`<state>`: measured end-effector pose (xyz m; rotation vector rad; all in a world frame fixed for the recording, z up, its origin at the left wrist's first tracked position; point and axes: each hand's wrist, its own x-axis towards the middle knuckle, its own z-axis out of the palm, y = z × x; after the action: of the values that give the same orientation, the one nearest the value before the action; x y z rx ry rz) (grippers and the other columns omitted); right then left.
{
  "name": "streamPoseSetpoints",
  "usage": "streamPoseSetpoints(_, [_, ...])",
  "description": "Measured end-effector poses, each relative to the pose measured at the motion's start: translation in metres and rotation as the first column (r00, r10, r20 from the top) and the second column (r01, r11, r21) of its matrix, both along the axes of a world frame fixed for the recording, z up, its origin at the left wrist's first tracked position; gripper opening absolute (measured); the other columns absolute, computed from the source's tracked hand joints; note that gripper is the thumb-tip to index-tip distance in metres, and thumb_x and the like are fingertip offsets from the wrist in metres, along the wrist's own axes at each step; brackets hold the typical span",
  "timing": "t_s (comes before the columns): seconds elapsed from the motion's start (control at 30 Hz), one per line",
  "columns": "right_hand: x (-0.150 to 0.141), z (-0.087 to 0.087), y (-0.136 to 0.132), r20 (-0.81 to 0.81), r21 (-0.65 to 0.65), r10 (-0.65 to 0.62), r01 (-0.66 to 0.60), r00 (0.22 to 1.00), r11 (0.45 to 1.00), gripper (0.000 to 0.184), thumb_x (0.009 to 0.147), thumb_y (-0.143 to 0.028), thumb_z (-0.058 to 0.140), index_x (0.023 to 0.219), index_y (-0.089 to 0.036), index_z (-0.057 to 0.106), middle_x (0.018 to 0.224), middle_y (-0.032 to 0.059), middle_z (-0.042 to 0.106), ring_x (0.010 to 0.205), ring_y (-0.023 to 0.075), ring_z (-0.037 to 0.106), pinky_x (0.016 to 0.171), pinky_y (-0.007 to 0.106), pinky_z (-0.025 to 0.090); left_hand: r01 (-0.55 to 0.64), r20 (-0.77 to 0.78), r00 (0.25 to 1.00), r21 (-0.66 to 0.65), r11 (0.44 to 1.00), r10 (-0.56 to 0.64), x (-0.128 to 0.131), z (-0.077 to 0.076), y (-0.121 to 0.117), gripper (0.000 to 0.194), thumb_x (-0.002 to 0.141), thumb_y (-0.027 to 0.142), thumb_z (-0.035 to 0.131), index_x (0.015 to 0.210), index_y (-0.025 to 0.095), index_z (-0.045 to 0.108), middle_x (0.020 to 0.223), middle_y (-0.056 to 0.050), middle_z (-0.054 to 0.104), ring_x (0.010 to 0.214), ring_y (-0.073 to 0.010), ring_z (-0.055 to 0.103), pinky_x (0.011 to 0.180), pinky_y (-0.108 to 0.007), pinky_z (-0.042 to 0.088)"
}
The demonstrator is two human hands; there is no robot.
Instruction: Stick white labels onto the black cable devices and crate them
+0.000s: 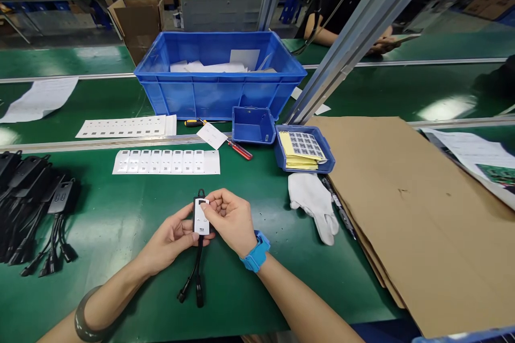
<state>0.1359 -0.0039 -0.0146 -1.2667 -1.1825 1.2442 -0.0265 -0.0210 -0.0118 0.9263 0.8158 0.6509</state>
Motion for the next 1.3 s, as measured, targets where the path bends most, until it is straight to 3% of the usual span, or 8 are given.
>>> streamPoseSetpoints(0.2, [-0.001, -0.004, -0.002, 0.018, 0.004, -0.025, 0.025, 1.000, 1.000, 0.014, 0.075, -0.027, 0.068, 0.080, -0.017, 0.062, 0.060, -0.0034, 0.054, 0.049, 0.0082, 0.047, 0.045, 0.021, 0.042, -0.011, -0.002, 1.000, 0.012, 1.000, 0.011, 0.001, 0.003, 0.000, 0.061, 0.084, 0.024, 0.064, 0.139, 0.018, 0.037, 0.097, -0.009, 0.071, 0.092, -0.0207, 0.068, 0.087, -0.034, 0.049])
streamPoseSetpoints(0.33, [-0.001, -0.006, -0.001, 0.015, 0.015, -0.057, 0.057, 0.998, 0.998, 0.033, 0.073, -0.024, 0.070, 0.100, -0.021, 0.052, 0.060, -0.0069, 0.053, 0.051, 0.0097, 0.049, 0.047, 0.021, 0.043, -0.016, -0.001, 1.000, 0.001, 1.000, 0.016, 0.001, 0.004, 0.000, 0.063, 0.083, 0.024, 0.065, 0.138, 0.015, 0.037, 0.095, -0.010, 0.072, 0.091, -0.0215, 0.068, 0.085, -0.035, 0.050])
streamPoseSetpoints(0.77, [0.001, -0.007, 0.006, 0.013, -0.037, 0.047, -0.047, 0.999, 0.998, 0.038, 0.074, -0.030, 0.068, 0.106, -0.020, 0.048, 0.064, -0.0076, 0.048, 0.055, 0.0099, 0.048, 0.048, 0.021, 0.044, -0.016, 0.020, 1.000, -0.011, 1.000, 0.016, -0.002, 0.001, 0.003, 0.063, 0.083, 0.021, 0.065, 0.139, 0.015, 0.038, 0.090, -0.010, 0.073, 0.084, -0.0204, 0.069, 0.080, -0.032, 0.050])
streamPoseSetpoints(0.97, [0.002, -0.012, 0.007, 0.108, 0.025, 0.139, -0.143, 0.984, 0.989, 0.035, 0.080, -0.031, 0.063, 0.113, -0.020, 0.060, 0.081, -0.0009, 0.048, 0.067, 0.0117, 0.049, 0.056, 0.024, 0.047, -0.083, 0.057, 0.994, -0.132, 0.988, 0.091, 0.000, 0.001, 0.005, 0.045, 0.093, 0.039, 0.050, 0.130, 0.014, 0.050, 0.106, -0.016, 0.069, 0.086, -0.0262, 0.070, 0.080, -0.042, 0.055])
streamPoseSetpoints(1.2, [0.000, -0.017, 0.002, 0.334, 0.058, 0.270, -0.305, 0.903, 0.950, 0.067, 0.078, -0.030, 0.068, 0.140, -0.025, 0.044, 0.094, 0.0032, 0.047, 0.075, 0.0154, 0.049, 0.068, 0.031, 0.051, -0.134, 0.096, 0.985, -0.114, 0.984, 0.146, -0.003, -0.004, 0.007, 0.044, 0.092, 0.039, 0.052, 0.129, 0.015, 0.052, 0.110, -0.016, 0.068, 0.082, -0.0237, 0.070, 0.070, -0.035, 0.057])
streamPoseSetpoints(1.3, [-0.001, -0.015, -0.001, 0.325, 0.040, 0.336, -0.368, 0.884, 0.929, 0.092, 0.070, -0.032, 0.077, 0.148, -0.027, 0.029, 0.107, 0.0068, 0.050, 0.082, 0.0179, 0.052, 0.070, 0.032, 0.052, -0.169, 0.092, 0.979, -0.122, 0.978, 0.181, -0.003, -0.003, 0.006, 0.045, 0.092, 0.037, 0.053, 0.131, 0.016, 0.049, 0.108, -0.015, 0.069, 0.084, -0.0234, 0.070, 0.069, -0.033, 0.056])
